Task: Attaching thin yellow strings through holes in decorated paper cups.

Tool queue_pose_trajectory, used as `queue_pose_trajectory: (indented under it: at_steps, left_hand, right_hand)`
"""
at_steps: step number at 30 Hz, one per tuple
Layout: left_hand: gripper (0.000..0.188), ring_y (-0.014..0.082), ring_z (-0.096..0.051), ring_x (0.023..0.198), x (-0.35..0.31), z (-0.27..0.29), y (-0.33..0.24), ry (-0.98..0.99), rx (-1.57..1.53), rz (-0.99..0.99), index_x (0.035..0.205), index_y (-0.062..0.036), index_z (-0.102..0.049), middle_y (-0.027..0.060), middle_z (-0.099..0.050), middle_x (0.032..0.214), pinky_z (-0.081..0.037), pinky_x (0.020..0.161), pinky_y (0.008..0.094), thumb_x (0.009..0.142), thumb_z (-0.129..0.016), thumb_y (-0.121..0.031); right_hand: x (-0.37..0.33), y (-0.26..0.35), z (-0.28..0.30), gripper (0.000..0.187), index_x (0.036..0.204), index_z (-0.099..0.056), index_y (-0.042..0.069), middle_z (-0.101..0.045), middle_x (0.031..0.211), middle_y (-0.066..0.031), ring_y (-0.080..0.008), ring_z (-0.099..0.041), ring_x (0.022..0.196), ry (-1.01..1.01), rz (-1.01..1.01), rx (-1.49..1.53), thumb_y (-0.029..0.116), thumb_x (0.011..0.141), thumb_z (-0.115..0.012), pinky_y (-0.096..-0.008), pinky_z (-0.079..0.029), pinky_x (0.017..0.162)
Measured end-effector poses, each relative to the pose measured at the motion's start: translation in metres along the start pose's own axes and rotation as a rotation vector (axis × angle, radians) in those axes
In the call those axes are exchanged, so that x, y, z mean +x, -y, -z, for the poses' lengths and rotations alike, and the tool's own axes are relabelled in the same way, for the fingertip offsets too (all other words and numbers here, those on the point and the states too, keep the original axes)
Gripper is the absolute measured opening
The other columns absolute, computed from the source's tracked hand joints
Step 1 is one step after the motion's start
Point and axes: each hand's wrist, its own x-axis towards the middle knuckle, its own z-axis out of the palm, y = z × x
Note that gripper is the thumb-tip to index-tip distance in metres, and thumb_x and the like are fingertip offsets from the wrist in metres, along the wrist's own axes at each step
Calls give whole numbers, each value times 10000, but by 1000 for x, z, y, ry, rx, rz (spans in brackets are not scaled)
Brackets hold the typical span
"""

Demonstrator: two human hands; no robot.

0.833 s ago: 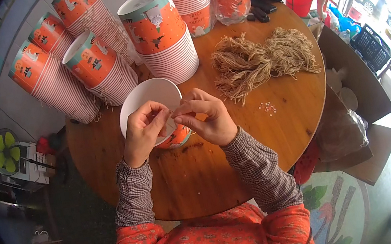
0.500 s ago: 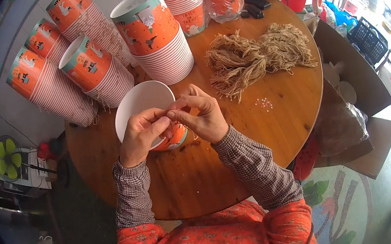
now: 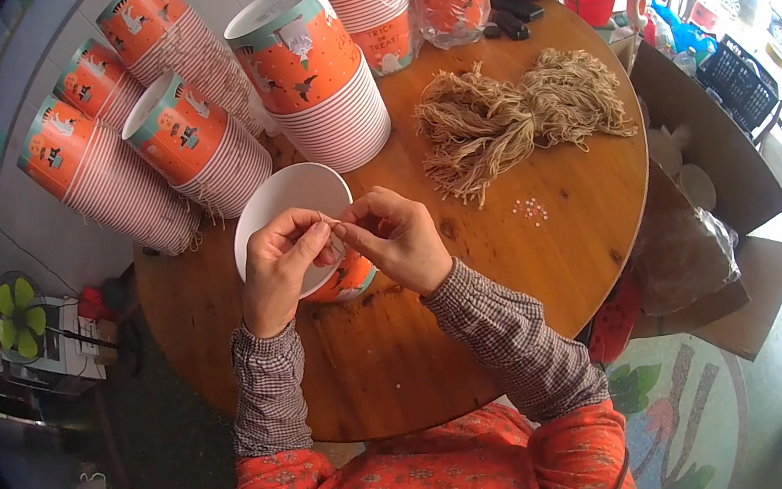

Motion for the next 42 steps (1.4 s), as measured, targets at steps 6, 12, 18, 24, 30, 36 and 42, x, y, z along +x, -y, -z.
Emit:
queue_pose_trajectory:
  at_steps: [6,12,18,24,30,36,42]
  left_hand:
    - [91,43,-606,704,2,-6,6,-103,42,-91,947,31,-609,14,-643,800,-515,647,191,927,-596,-56]
    - [71,53,-620,704,1,-6,5,-113,145,-117,935,35,-611,29,-650,815,-511,635,205,906,-612,-30]
    - [54,89,-649,709,-2,-11,2,-125,325,-180,904,31,-644,52,-664,827,-515,635,229,882,-635,-17]
    - [56,95,-642,705,-2,-11,-3,-113,449,-280,891,33,-649,45,-650,816,-510,627,235,875,-642,-21]
    - [96,62,-601,687,-1,-3,1,-35,211,-110,914,16,-644,13,-624,788,-483,613,211,913,-609,-74]
    - [144,34,-495,614,0,5,1,95,-238,145,959,15,-634,-10,-598,767,-407,555,182,943,-579,-117]
    - [178,38,-460,581,2,5,2,71,-387,196,976,24,-640,-11,-590,759,-371,522,176,954,-577,-140]
  right_hand:
    - [-2,2,0,80,869,-605,20,-553,800,4,-45,-490,665,-5,104,-125,54,833,-668,-204,-409,571]
    - [-2,0,1,87,896,-606,23,-565,804,5,-56,-514,672,-4,108,-113,57,836,-659,-213,-425,579]
    - [-1,1,1,81,911,-616,15,-594,801,-2,-55,-534,676,-19,125,-131,47,846,-651,-214,-429,584]
    - [-1,0,2,87,917,-614,16,-597,805,4,-50,-529,677,-32,119,-115,51,847,-652,-209,-428,584]
    - [-1,-3,2,97,930,-609,14,-600,806,10,-37,-520,677,-10,95,-87,64,858,-650,-202,-427,590]
    - [-4,-2,-2,103,947,-605,11,-606,819,21,-30,-527,700,25,-19,87,65,872,-650,-194,-435,604]
    - [-4,0,-7,148,975,-608,22,-617,839,-14,-65,-570,721,-59,145,-134,41,850,-684,-221,-475,619]
